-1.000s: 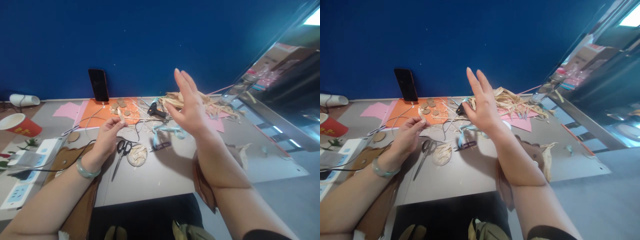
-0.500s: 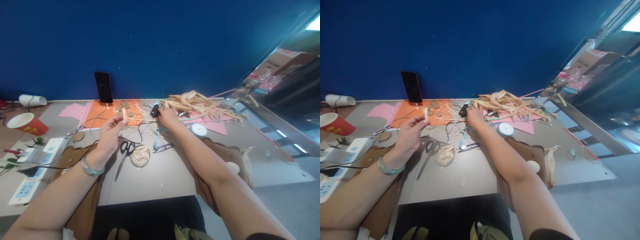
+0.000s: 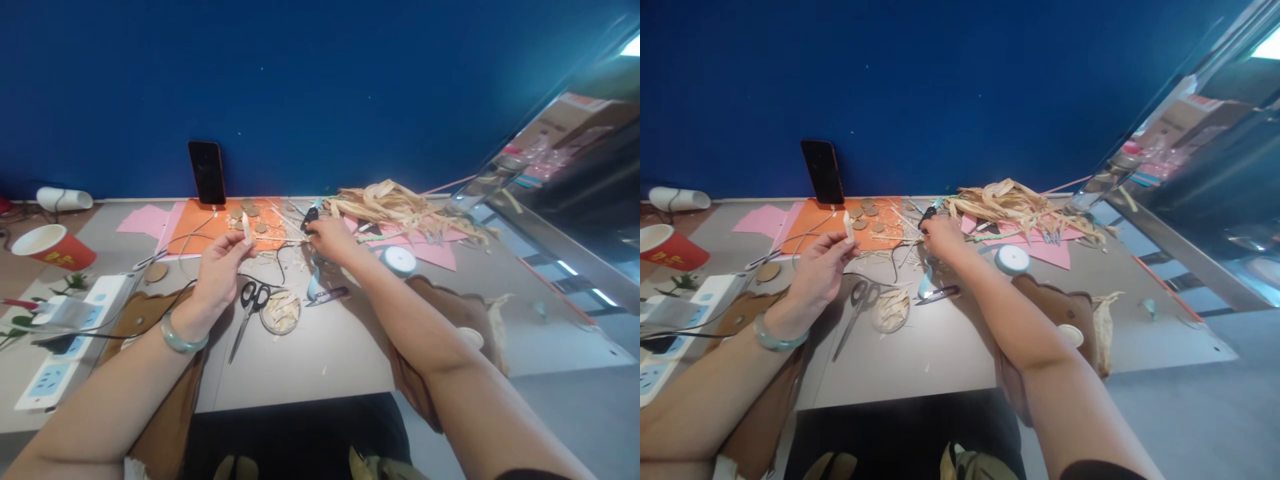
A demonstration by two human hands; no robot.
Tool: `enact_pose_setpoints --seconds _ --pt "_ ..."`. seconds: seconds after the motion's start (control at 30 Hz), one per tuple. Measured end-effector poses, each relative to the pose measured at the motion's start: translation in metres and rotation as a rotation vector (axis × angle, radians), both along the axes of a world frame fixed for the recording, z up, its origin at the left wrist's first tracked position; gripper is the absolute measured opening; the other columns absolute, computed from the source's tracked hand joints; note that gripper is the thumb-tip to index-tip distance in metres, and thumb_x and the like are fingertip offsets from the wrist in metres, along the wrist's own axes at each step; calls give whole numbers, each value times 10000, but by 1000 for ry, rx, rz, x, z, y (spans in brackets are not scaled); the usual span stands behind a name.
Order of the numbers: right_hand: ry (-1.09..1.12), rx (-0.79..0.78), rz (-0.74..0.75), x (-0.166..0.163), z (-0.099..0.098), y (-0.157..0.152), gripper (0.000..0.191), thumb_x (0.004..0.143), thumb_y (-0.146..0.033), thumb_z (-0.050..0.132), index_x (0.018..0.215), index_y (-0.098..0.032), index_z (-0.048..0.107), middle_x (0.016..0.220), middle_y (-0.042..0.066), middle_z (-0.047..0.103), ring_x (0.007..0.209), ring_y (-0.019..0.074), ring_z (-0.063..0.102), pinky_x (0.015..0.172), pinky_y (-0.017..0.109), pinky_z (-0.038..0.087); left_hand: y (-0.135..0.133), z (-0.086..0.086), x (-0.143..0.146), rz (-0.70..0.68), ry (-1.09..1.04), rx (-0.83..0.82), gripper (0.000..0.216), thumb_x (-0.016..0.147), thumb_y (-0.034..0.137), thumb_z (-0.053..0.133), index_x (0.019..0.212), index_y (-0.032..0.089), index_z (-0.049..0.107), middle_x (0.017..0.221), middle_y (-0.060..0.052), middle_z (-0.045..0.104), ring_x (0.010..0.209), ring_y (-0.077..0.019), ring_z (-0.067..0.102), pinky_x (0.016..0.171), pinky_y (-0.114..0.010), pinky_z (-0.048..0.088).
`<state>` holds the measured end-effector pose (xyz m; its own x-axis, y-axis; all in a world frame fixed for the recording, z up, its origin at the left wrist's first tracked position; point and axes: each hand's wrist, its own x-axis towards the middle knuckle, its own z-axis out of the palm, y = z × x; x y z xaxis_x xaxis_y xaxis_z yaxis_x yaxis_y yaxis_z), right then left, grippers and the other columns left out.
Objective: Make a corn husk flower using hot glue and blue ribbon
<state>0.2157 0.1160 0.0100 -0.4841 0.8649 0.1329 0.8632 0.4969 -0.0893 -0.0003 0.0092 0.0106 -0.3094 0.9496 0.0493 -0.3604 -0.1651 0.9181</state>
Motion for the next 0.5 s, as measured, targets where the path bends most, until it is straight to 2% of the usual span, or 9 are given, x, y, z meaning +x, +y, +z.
enact_pose_setpoints --seconds 0.1,0.17,0.3,0.5 --pt "-13 -251 109 -4 1 -7 200 787 -204 594 926 -180 736 899 67 733 818 191 640 680 252 404 -1 -1 -1 -5 32 7 167 676 223 757 791 177 645 711 18 649 588 -73 576 637 -225 478" --pt "-35 -327 171 -8 -2 -10 159 765 -216 625 869 -194 744 845 42 740 761 165 643 622 229 386 -1 -2 -1 -13 50 8 164 684 226 754 805 179 655 716 17 647 584 -71 571 633 -227 476" --pt "-69 -281 182 -14 -9 -15 153 782 -214 606 856 -192 738 881 58 744 813 181 652 633 232 382 -1 -3 -1 -31 64 -4 163 690 225 749 820 179 661 706 11 655 579 -78 573 613 -225 469" --pt "-162 -227 176 -20 -10 -19 199 823 -161 526 821 -132 723 914 160 730 860 247 665 659 267 403 -3 -2 0 -59 66 -23 173 680 210 753 818 170 657 698 12 657 568 -72 570 610 -215 468"
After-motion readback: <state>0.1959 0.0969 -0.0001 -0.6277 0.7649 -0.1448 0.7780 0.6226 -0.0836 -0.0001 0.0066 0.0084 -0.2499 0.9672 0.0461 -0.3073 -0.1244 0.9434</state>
